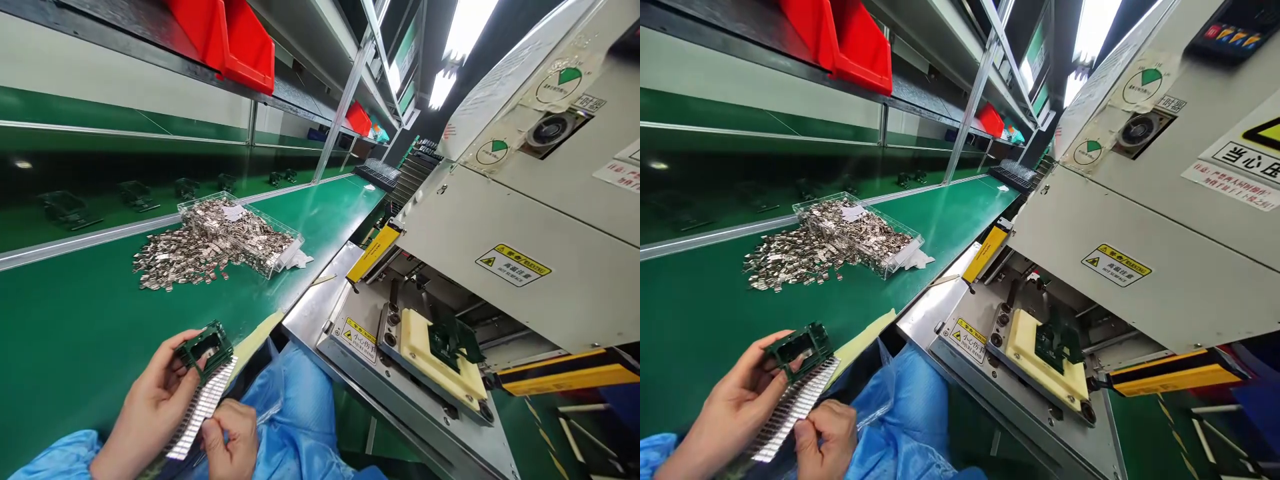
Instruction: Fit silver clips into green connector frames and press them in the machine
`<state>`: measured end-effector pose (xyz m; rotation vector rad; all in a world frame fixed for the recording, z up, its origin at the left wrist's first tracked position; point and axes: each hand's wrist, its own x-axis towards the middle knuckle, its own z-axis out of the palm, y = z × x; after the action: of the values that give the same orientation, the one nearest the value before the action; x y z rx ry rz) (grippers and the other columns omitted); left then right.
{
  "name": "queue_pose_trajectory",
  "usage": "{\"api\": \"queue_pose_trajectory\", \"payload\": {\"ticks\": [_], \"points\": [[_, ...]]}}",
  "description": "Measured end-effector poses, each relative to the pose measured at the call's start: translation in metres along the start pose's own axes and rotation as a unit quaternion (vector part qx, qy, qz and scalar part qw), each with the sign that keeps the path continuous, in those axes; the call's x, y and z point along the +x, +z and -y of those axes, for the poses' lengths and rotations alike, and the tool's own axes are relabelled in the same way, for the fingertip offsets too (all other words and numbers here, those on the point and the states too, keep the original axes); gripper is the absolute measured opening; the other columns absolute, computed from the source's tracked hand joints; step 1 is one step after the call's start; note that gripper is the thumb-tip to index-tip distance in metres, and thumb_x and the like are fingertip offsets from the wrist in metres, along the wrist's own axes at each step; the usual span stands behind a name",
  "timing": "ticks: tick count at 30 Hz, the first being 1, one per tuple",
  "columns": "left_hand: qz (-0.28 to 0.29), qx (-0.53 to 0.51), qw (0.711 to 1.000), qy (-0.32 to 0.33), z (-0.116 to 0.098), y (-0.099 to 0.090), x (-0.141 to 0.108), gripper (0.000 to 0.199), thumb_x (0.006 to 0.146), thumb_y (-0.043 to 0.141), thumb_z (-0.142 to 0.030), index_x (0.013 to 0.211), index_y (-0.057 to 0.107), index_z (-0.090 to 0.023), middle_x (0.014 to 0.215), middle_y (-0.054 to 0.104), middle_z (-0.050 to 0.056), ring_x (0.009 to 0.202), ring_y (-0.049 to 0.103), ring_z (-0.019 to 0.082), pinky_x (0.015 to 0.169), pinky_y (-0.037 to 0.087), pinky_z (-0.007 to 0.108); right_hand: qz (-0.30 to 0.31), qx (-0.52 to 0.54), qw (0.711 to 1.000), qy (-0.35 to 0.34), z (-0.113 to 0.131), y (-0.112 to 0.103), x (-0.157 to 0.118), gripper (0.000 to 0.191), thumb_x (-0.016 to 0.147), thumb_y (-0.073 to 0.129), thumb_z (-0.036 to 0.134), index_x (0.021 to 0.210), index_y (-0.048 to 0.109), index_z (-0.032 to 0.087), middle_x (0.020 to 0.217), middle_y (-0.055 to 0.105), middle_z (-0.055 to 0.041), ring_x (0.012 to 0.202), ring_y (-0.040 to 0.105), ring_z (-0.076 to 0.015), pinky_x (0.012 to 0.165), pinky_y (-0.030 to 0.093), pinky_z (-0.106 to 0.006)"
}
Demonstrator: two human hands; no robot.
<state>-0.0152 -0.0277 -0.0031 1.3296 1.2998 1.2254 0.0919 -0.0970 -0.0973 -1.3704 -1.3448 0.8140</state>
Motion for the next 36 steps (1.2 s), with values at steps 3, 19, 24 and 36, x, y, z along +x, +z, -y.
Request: {"api": "queue_pose_trajectory", "payload": {"ticks": [3,19,24,36], "points": [[0.002,0.028,0.999,0.022,0.004,-0.002,0.007,0.049,0.072,0.067,-0.047,0.112,0.055,-0.02,0.073,0.065,0.002,0.064,0.063,0.018,0.051,0.05,0.021,0.072,-0.054,0.996,-0.015,-0.006,-0.015,0.014,0.06,0.089,0.03,0.063,0.049,0.047,0.022,0.05,0.052,-0.0032,0.054,0.052,-0.0186,0.059,0.039,-0.031],[0.053,-0.119,0.991,0.016,0.003,0.002,0.013,0.039,0.084,0.057,-0.025,0.121,0.045,-0.019,0.09,0.064,0.003,0.083,0.063,0.015,0.075,0.051,0.026,0.128,0.027,0.991,0.022,0.069,-0.088,0.081,0.018,0.087,0.06,0.034,0.089,0.073,0.022,0.075,0.068,-0.0034,0.066,0.061,-0.0174,0.061,0.049,-0.029],[0.074,-0.11,0.99,0.041,0.007,0.001,0.011,0.036,0.088,0.053,-0.024,0.123,0.046,-0.021,0.099,0.064,0.006,0.09,0.062,0.017,0.078,0.05,0.026,0.044,0.01,0.994,-0.098,0.087,-0.058,0.098,0.01,0.082,0.064,0.02,0.081,0.073,0.023,0.084,0.056,-0.0034,0.076,0.054,-0.0172,0.063,0.045,-0.029],[0.058,-0.028,0.997,0.04,0.0,-0.002,0.006,0.036,0.084,0.055,-0.03,0.118,0.051,-0.02,0.108,0.067,0.009,0.097,0.067,0.02,0.084,0.054,0.028,-0.009,0.05,0.999,0.012,0.086,-0.029,0.102,0.011,0.069,0.068,0.02,0.064,0.058,0.019,0.096,0.053,-0.0053,0.08,0.055,-0.0174,0.067,0.047,-0.028]]}}
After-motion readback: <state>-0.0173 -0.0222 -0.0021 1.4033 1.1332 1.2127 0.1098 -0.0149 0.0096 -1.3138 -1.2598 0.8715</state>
